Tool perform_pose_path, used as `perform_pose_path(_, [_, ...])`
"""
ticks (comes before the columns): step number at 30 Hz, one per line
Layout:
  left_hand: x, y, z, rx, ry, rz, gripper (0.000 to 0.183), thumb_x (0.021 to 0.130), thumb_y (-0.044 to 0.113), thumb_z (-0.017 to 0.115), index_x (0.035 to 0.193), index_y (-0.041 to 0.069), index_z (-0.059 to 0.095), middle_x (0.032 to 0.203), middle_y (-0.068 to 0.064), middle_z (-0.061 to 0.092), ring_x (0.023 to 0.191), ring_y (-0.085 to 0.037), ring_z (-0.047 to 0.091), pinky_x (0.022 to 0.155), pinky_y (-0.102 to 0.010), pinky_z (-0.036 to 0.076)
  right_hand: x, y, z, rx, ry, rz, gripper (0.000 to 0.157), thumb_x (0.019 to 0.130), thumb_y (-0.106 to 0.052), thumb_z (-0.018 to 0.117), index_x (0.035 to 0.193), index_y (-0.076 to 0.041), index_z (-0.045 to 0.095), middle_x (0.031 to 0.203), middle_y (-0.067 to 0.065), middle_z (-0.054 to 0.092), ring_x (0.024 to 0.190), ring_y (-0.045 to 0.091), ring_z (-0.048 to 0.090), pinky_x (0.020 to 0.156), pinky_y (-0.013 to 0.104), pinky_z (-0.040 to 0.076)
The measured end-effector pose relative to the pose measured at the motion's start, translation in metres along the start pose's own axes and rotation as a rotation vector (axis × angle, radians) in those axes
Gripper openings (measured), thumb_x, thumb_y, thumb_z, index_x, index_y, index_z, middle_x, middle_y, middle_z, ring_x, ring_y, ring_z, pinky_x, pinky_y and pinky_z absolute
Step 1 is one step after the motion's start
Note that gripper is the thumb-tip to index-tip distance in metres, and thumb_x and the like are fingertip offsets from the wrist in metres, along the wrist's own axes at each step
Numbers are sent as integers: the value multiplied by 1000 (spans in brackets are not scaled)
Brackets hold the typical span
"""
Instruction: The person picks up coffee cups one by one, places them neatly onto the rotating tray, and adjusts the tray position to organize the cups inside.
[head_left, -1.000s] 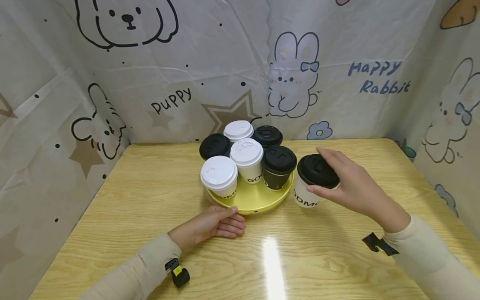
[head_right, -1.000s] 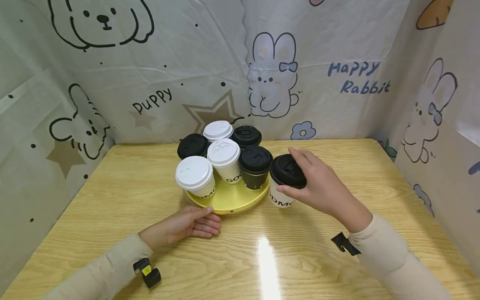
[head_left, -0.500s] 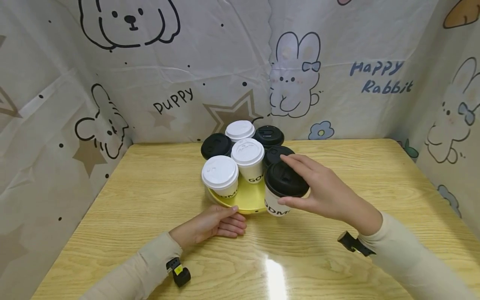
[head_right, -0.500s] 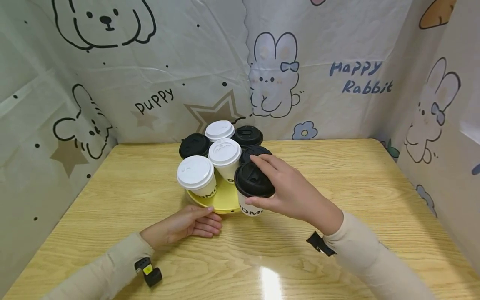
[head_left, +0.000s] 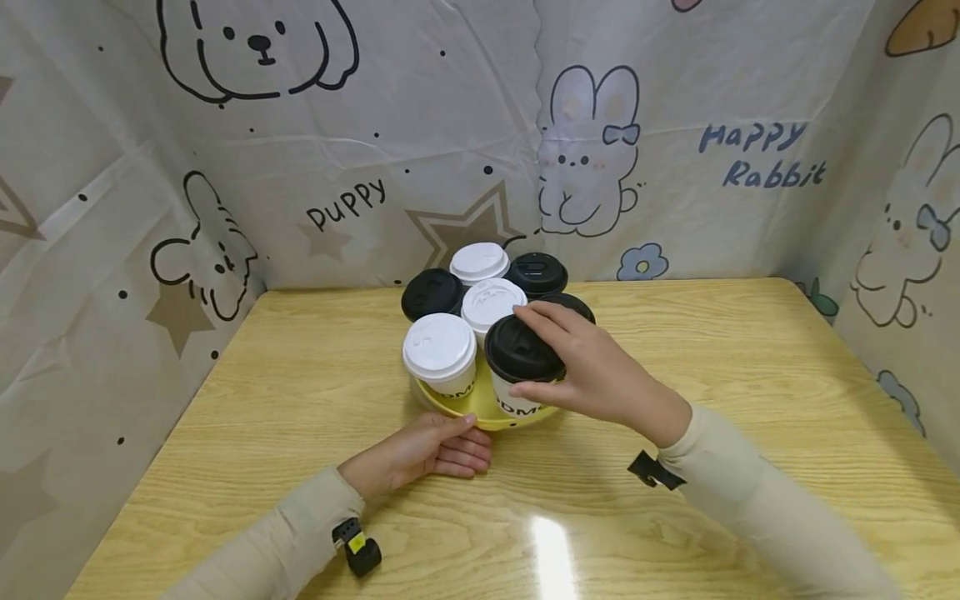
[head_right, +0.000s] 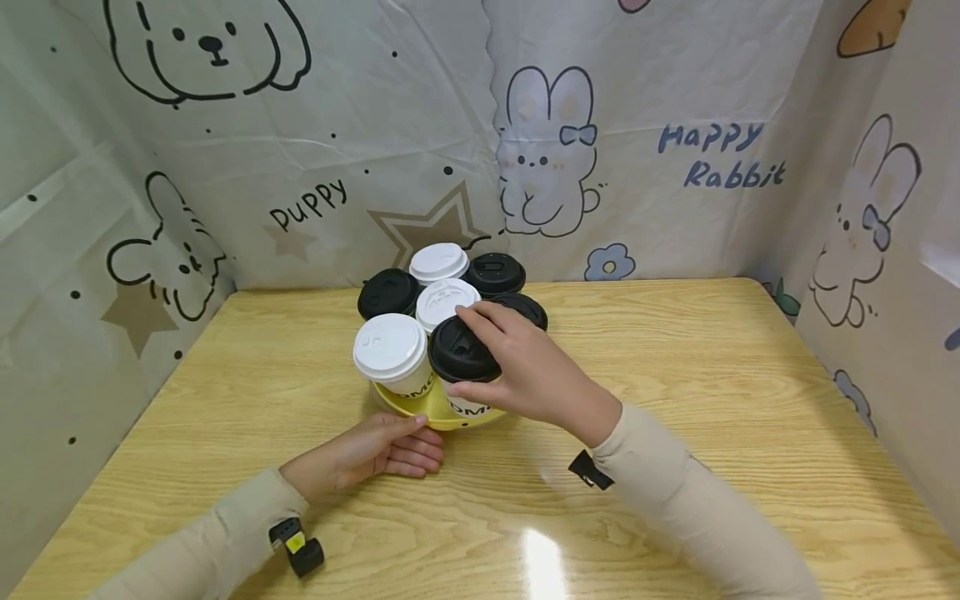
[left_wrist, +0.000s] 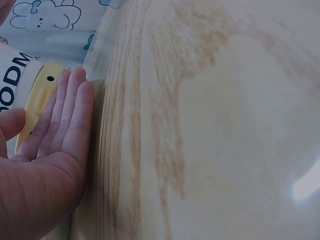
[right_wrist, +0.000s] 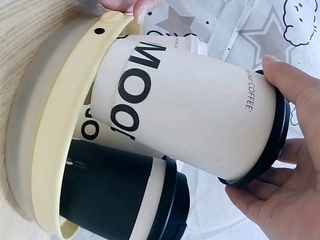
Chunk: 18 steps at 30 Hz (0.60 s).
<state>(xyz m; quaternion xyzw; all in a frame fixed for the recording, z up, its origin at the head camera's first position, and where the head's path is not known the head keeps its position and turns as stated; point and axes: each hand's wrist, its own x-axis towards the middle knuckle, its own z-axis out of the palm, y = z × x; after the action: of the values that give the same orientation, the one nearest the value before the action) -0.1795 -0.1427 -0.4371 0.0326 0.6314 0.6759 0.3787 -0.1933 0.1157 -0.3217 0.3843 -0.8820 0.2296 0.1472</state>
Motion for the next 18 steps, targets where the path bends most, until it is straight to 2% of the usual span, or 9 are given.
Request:
perform_pose_path(6, [-1, 0, 0, 7, -6, 6, 54, 102, 35, 46, 122, -14, 55, 105, -17, 70, 93, -22, 70, 85, -35, 56, 10, 1, 8, -9, 42, -36, 86, 75, -46, 80, 140, -2, 45, 137, 19, 48, 126, 32, 47, 105, 47, 41])
perform_pose_path(13, [0, 0, 0, 5, -10, 11, 52, 102, 34, 45, 122, -14, 55, 105, -17, 70, 94, -22, 70, 86, -36, 56, 12, 6, 24, -41, 12, -9, 85, 75, -48, 79, 138, -1, 47, 135, 20, 49, 126, 33, 47, 105, 46, 42])
perform_pose_path(18, [0, 0, 0, 0, -10, 9, 52, 102, 34, 46, 122, -13, 55, 104, -16, 70, 93, -22, 70, 85, -36, 56, 9, 8, 34, -55, 23, -27, 84, 75, -47, 80, 137, -1, 49, 134, 19, 50, 124, 32, 48, 104, 44, 43])
